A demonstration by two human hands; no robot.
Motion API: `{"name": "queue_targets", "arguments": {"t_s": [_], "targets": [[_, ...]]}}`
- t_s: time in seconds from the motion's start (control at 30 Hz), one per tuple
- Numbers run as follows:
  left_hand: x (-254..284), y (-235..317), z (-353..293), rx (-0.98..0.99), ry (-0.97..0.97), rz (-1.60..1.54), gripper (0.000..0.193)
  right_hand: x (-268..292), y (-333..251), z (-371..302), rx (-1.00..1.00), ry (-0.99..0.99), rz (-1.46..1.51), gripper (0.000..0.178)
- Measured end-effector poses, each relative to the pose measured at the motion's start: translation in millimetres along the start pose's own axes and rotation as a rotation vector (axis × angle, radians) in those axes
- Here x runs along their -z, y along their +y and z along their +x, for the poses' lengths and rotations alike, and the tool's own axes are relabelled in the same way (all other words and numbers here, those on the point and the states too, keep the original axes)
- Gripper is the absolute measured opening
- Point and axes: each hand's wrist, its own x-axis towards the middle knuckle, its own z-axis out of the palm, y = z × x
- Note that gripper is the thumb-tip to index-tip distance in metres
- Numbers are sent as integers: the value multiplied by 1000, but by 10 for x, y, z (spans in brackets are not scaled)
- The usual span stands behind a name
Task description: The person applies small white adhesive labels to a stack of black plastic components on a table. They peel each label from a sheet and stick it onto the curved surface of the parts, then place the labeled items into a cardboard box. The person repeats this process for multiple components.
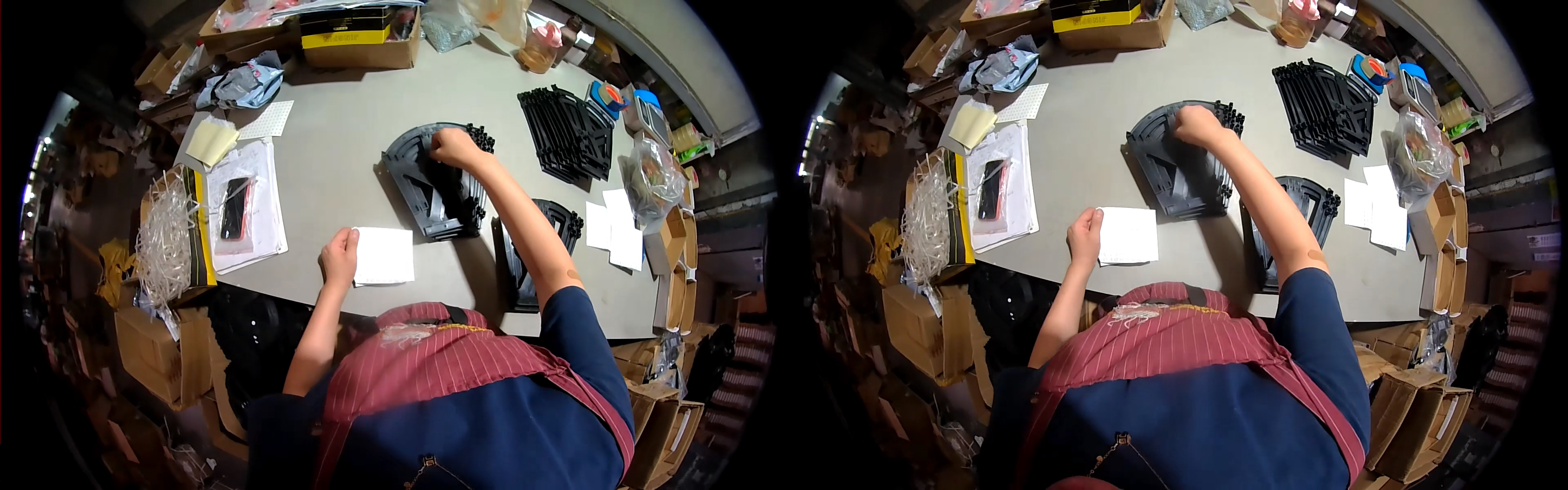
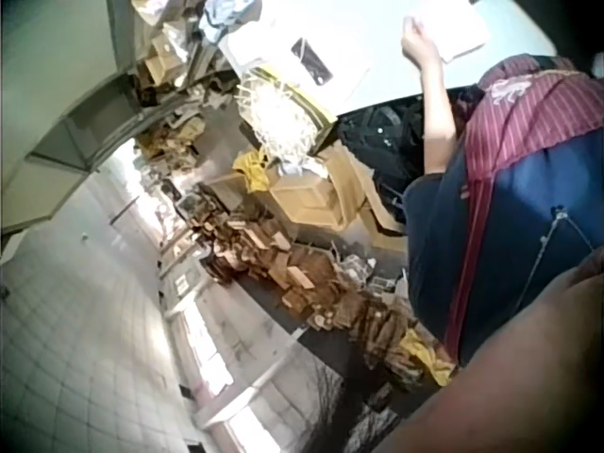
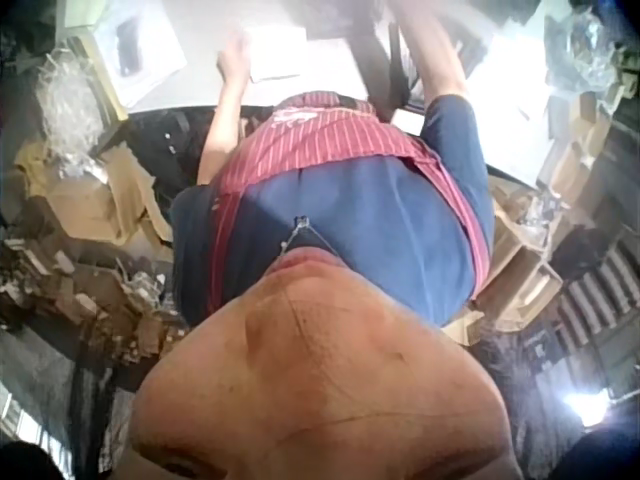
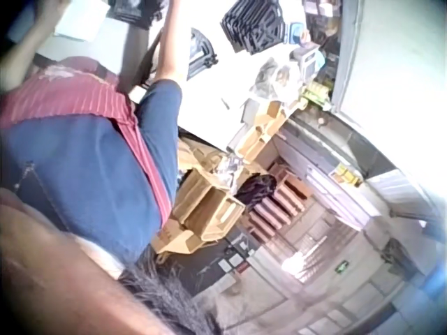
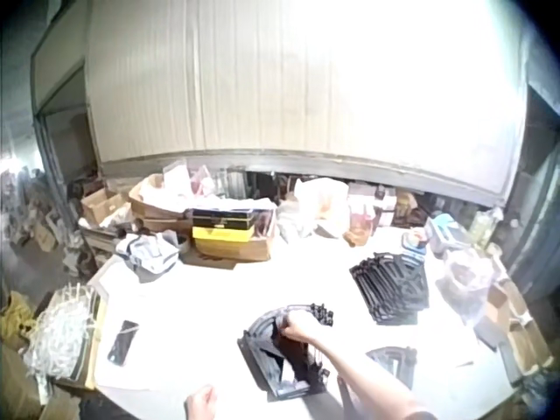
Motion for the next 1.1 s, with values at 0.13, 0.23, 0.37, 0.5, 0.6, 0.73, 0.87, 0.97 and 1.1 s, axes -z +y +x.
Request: {"name": "queue_targets", "arguments": {"t_s": [0.13, 0.23, 0.37, 0.5, 0.6, 0.73, 0.87, 0.97, 1.1], "targets": [[56, -45, -58, 0, 22, 13, 31, 132, -290, -77, -155, 196, -317, 22], [24, -56, -28, -29, 35, 21, 30, 191, -357, -228, -258, 105, -194, 47], [-32, -29, -5, -42, 42, -3, 29, 61, -468, -519, -246, 59, -120, 55], [-66, -140, -50, -70, 95, -184, 31, 303, -602, -862, -314, 217, 223, 52], [-59, -185, -76, -30, 79, -192, 31, 673, -539, -1434, -430, 231, 137, 50], [-106, -91, -57, -48, 115, -134, 32, 609, -10, -2271, -666, 248, -60, 56], [-102, -130, -21, -63, 55, -143, 33, 378, 428, -2783, -708, -12, -165, 61], [-85, -143, -27, -45, 40, -116, 34, 587, 207, -2522, -574, 147, -161, 49], [-66, -139, 0, -47, 31, -84, 33, 568, 101, -1508, -107, 267, 142, 15]]}}
